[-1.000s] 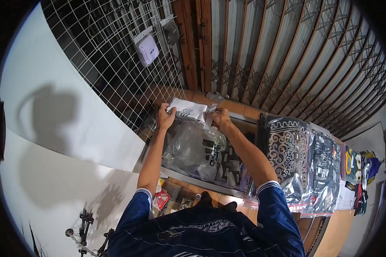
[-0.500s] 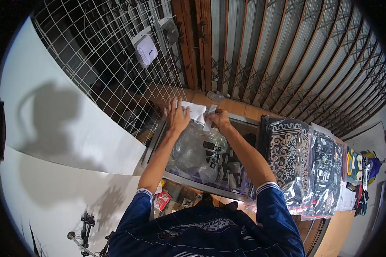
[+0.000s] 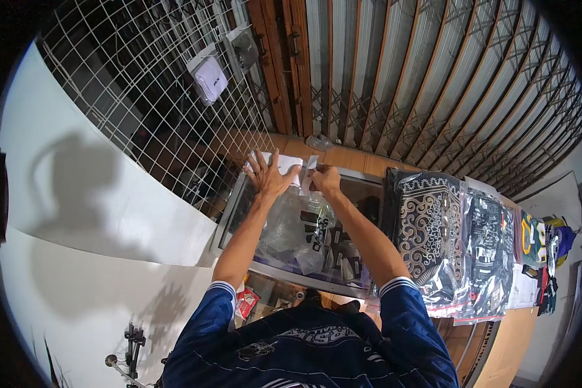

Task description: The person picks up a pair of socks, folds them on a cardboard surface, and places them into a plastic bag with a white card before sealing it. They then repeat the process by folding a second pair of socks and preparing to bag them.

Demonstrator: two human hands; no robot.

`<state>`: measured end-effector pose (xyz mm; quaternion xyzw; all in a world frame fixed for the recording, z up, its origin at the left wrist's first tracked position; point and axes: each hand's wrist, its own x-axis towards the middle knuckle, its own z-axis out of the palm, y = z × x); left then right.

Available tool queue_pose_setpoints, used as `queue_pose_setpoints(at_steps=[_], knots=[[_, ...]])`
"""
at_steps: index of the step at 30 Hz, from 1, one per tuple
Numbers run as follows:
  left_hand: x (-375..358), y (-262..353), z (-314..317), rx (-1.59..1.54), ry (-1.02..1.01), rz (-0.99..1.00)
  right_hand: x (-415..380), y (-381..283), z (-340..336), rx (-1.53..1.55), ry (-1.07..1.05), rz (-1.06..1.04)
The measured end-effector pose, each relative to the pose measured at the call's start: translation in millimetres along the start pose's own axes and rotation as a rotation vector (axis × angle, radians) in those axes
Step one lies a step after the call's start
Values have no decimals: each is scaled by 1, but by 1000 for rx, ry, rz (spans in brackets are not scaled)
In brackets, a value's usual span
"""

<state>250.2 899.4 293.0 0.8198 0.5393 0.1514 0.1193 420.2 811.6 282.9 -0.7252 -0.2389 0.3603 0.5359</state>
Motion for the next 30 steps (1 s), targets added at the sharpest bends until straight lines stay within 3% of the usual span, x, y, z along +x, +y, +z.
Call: queue_pose_setpoints(at_steps=[3,6,13,18,20,22,24,26,30], knots=[[1,0,1,7,1,-9,-15,-9,-7,-33,62,-20],[1,2,-2,25,-25,-23,-28,-17,-13,159,28,109],[0,6,-9,45,-88,-47,-46,4,-4,90,207,104],[2,6,-10,65,-93,-52,-89,58,20,52,295,-197],[1,5,-11,57,-82,-42,-160,27,10,186,48,-95],[-2,7,-17,69,-114,-33,-201,49,13,73,-99,-267],[-2,7,-18,93,-119,-31,-261,34,-3,142,-277,-261],[1,5,-15,110,-121,-22,-289,73,-4,265,-457,-301],[2,3,-15,107,-103,-9,-352,99,-63,116,-585,-239]])
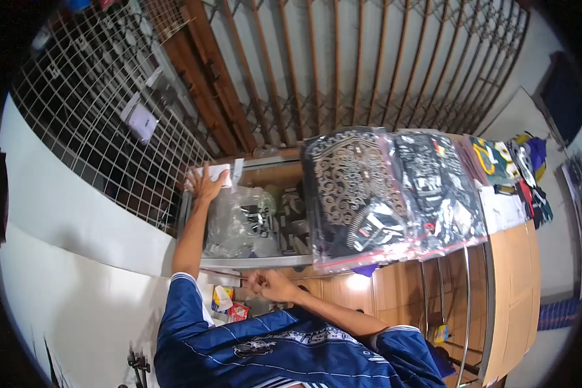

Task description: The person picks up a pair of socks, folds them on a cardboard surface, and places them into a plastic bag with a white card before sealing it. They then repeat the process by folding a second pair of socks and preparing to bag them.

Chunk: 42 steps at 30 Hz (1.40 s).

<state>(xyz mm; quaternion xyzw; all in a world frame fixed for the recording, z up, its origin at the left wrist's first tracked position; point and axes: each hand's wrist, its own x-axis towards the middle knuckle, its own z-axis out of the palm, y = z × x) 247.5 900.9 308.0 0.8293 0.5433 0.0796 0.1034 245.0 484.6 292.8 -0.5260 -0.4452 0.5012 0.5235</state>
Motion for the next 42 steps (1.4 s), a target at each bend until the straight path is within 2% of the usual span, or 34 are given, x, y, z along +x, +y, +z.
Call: queue_pose_setpoints(at_steps=[2,5,7,8,10,12,13,14,15,16,19,22,24,26,29,33,38,40,41,42], knots=[[-15,9,-12,-49,72,-40,-42,32,-19,-33,0,91],[-50,25,-9,-188,312,29,-119,67,-63,48,68,207],[-95,38,-9,-416,474,242,-178,98,-92,5,180,371],[-142,60,-28,-581,444,334,-211,107,-108,34,242,415],[-227,96,-36,-917,318,347,-278,138,-132,87,434,468],[-309,131,-36,-1044,291,477,-344,151,-151,77,637,455],[-346,150,-29,-1080,292,526,-377,149,-163,54,702,559],[-385,171,-24,-1154,232,613,-409,160,-171,82,801,560],[-420,197,-13,-1194,188,578,-440,167,-178,67,889,564],[-452,219,-3,-1224,85,537,-471,173,-182,52,975,571],[-542,301,36,-1402,-264,593,-548,166,-183,150,1254,578],[-616,368,43,-1115,-554,887,-605,161,-171,273,1516,545],[-650,402,52,-1042,-820,1073,-635,156,-159,352,1618,558],[-673,433,51,-965,-973,1249,-657,159,-141,421,1721,532],[-694,477,58,-892,-1070,1433,-674,162,-116,511,1850,480],[-718,536,71,-891,-1178,1537,-691,146,-108,607,1978,400],[-744,613,94,-859,-1341,1593,-723,110,-157,349,2168,150],[-752,650,101,-857,-1384,1624,-737,93,-194,126,2282,90],[-754,672,103,-840,-1362,1689,-742,81,-214,-53,2345,132],[-757,695,107,-820,-1383,1695,-747,60,-233,-176,2360,279]])
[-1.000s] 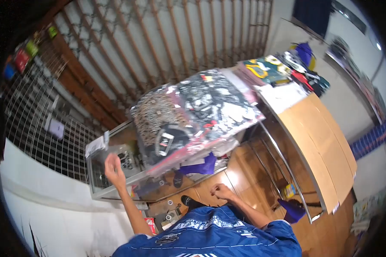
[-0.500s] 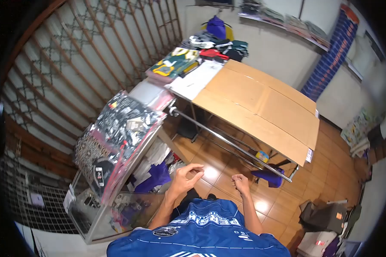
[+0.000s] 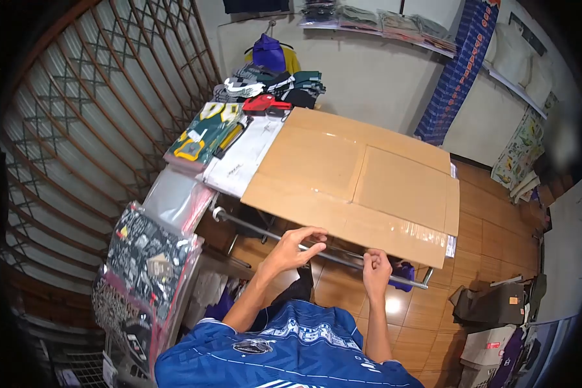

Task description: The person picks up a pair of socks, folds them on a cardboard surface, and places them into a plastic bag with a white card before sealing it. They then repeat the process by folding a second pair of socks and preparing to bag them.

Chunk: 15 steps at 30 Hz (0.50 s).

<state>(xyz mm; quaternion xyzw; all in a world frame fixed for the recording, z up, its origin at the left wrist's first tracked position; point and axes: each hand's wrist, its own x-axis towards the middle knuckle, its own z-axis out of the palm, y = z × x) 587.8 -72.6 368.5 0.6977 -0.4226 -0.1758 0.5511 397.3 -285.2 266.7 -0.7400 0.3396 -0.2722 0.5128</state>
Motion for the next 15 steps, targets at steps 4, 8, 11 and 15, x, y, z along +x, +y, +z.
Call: queue_pose_setpoints(at_steps=[4,8,11,15], knots=[[93,-26,-37,24,0,46,73,-33,38,-340,132,-164],[176,-48,-88,53,91,50,132,-19,80,-622,116,-136],[234,-81,-126,81,167,44,152,-17,107,-811,154,-54],[302,-121,-180,212,167,-16,162,-11,118,-940,152,-23]])
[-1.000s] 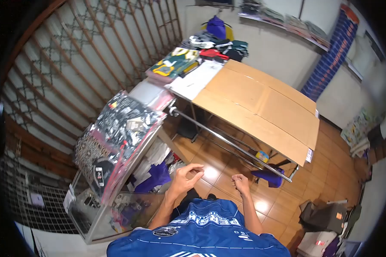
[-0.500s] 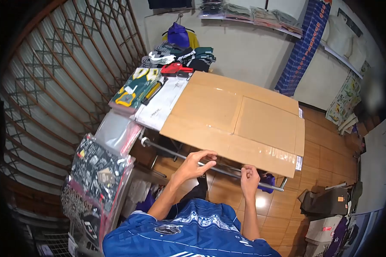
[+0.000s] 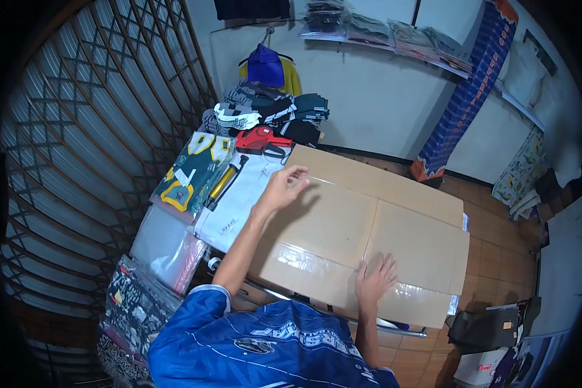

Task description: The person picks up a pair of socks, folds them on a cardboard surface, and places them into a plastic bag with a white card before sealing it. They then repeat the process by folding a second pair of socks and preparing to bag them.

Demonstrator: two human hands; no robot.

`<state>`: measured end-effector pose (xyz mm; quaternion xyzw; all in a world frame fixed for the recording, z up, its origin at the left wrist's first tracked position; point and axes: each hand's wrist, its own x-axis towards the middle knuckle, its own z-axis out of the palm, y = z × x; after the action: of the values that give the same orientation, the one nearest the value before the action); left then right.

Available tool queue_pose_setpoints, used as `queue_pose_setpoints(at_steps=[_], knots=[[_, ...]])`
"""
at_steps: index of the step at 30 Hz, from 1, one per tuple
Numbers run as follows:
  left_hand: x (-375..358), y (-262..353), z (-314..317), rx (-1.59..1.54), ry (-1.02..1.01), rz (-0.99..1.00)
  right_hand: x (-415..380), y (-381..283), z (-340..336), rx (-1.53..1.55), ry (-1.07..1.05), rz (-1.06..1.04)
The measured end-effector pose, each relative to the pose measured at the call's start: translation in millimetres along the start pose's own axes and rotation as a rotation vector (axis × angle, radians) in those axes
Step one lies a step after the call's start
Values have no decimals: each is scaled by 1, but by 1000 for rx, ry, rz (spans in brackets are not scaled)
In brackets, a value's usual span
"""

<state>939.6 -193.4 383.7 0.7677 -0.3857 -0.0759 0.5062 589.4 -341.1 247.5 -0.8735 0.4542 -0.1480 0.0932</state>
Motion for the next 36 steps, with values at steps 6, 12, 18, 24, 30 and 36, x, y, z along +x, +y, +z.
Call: queue_pose_setpoints(at_steps=[6,12,18,24,30,36], knots=[[102,-104,-32,343,79,82,1,-2,1,-78,-42,28],[180,-164,-72,691,176,-105,4,-10,-8,-44,-94,49],[220,-222,-100,875,268,-133,8,-19,-14,-20,-115,85],[233,-248,-112,943,253,-88,8,-18,-12,-22,-113,107],[243,-232,-125,807,377,-33,9,-22,-15,-10,-115,116],[228,-175,-134,685,404,91,8,-16,-12,0,-95,91]])
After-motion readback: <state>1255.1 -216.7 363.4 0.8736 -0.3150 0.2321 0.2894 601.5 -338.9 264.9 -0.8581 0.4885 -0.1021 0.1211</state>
